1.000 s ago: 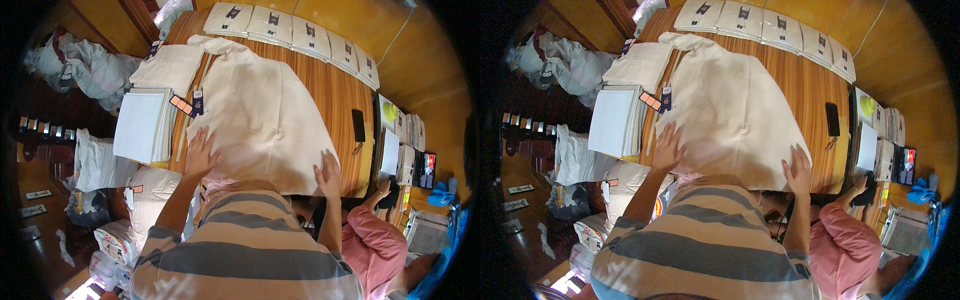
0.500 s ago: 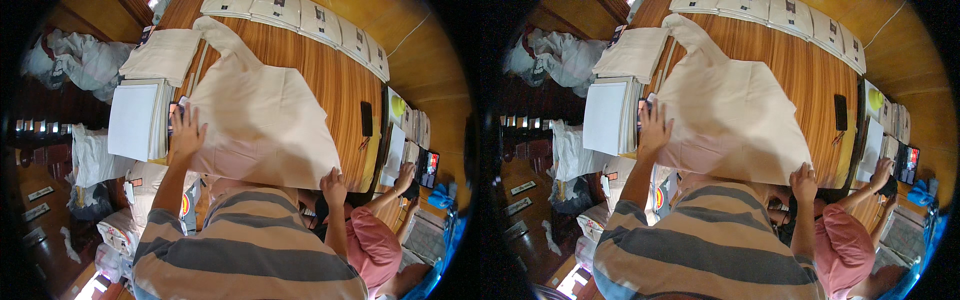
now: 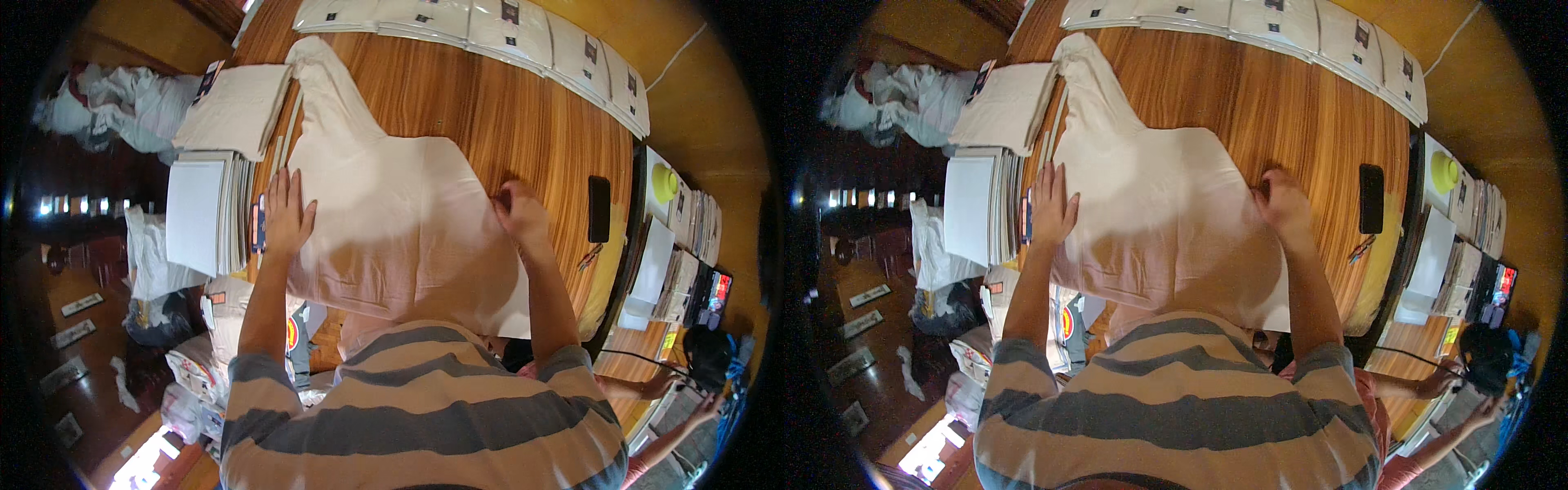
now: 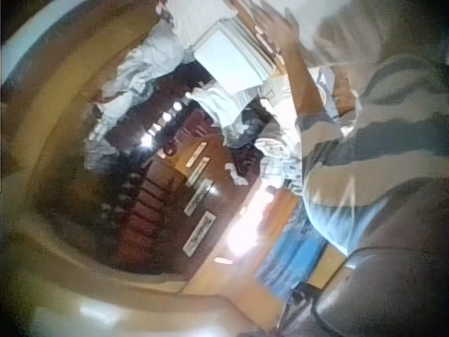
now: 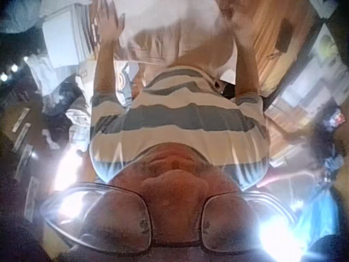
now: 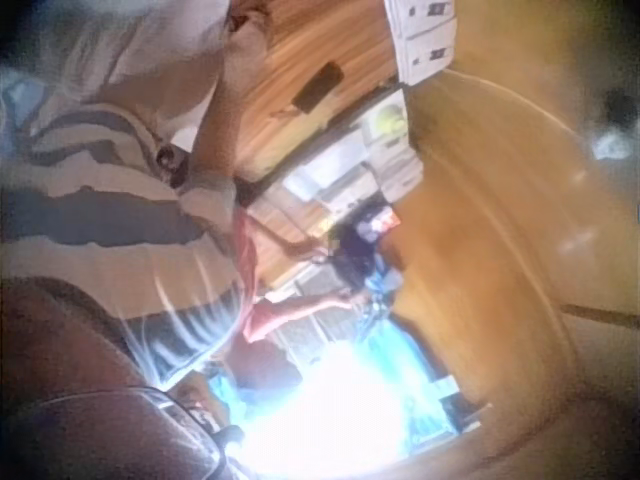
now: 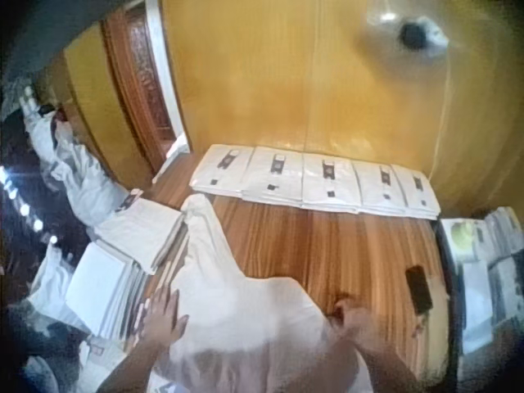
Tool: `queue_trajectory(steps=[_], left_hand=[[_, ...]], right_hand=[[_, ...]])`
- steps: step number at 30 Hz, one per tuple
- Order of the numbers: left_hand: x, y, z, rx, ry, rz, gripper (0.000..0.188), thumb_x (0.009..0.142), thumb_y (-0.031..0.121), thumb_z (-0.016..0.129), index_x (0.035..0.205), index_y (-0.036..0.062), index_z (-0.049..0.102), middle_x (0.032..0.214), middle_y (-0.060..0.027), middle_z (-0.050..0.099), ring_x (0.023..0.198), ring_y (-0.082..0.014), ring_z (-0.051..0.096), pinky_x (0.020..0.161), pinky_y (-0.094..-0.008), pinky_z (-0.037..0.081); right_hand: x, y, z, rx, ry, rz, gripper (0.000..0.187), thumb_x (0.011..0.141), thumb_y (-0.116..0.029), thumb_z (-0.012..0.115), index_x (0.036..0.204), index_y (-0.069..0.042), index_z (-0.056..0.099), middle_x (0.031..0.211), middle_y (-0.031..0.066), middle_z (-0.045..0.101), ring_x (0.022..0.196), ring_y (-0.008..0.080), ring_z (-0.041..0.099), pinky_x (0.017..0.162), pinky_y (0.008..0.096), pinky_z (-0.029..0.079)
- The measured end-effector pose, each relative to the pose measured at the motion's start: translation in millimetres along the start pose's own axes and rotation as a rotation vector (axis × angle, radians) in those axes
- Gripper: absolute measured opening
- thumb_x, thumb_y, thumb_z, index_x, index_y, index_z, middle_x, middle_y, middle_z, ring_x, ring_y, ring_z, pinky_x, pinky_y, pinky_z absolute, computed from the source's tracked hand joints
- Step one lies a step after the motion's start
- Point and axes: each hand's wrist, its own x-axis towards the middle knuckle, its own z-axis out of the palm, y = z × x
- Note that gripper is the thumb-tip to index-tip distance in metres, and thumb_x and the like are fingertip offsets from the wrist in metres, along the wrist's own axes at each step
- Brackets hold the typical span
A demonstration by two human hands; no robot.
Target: The person folds light-colored garments on a wooden table, smoothing the fabric and aligning edges before placing them into plastic bags.
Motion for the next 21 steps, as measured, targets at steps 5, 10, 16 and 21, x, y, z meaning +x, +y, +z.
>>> queue_trajectory(steps=[5,10,16,21], left_hand=[[55,61,-3,-0.094,-0.082,0.114,0.068,0.102,0.043,0.060,0.161,0.0139,0.043,0.170,-0.0162,0.033,0.155,-0.0439,0.029,0.127,-0.0585,0.019],[91,77,32,0.001,-0.207,0.027,0.068,0.103,0.052,0.056,0.164,0.0274,0.038,0.175,-0.0126,0.024,0.159,-0.0463,0.019,0.125,-0.0695,0.011],[93,65,52,0.054,-0.180,0.096,0.071,0.104,0.056,0.052,0.167,0.0306,0.032,0.178,-0.0105,0.014,0.161,-0.0479,0.009,0.123,-0.0740,0.006],[92,67,50,0.050,-0.154,0.098,0.070,0.103,0.053,0.055,0.166,0.0274,0.036,0.177,-0.0114,0.017,0.160,-0.0468,0.012,0.123,-0.0748,0.006]], right_hand=[[-18,21,27,0.010,-0.034,-0.038,0.030,0.097,-0.033,0.070,0.108,-0.005,0.065,0.108,0.0158,0.071,0.099,0.0395,0.069,0.089,0.0503,0.057],[-18,36,5,-0.019,0.028,-0.192,0.021,0.099,-0.026,0.066,0.105,-0.006,0.064,0.103,0.0148,0.070,0.098,0.0369,0.069,0.086,0.0489,0.057],[-53,27,18,-0.233,-0.205,-0.289,0.023,0.097,-0.020,0.064,0.112,-0.003,0.065,0.105,0.0162,0.071,0.099,0.0329,0.071,0.082,0.0449,0.059],[-30,68,-13,-0.410,-0.266,-0.029,0.022,0.096,-0.022,0.062,0.109,-0.003,0.061,0.105,0.0186,0.070,0.102,0.0355,0.069,0.085,0.0473,0.058]])
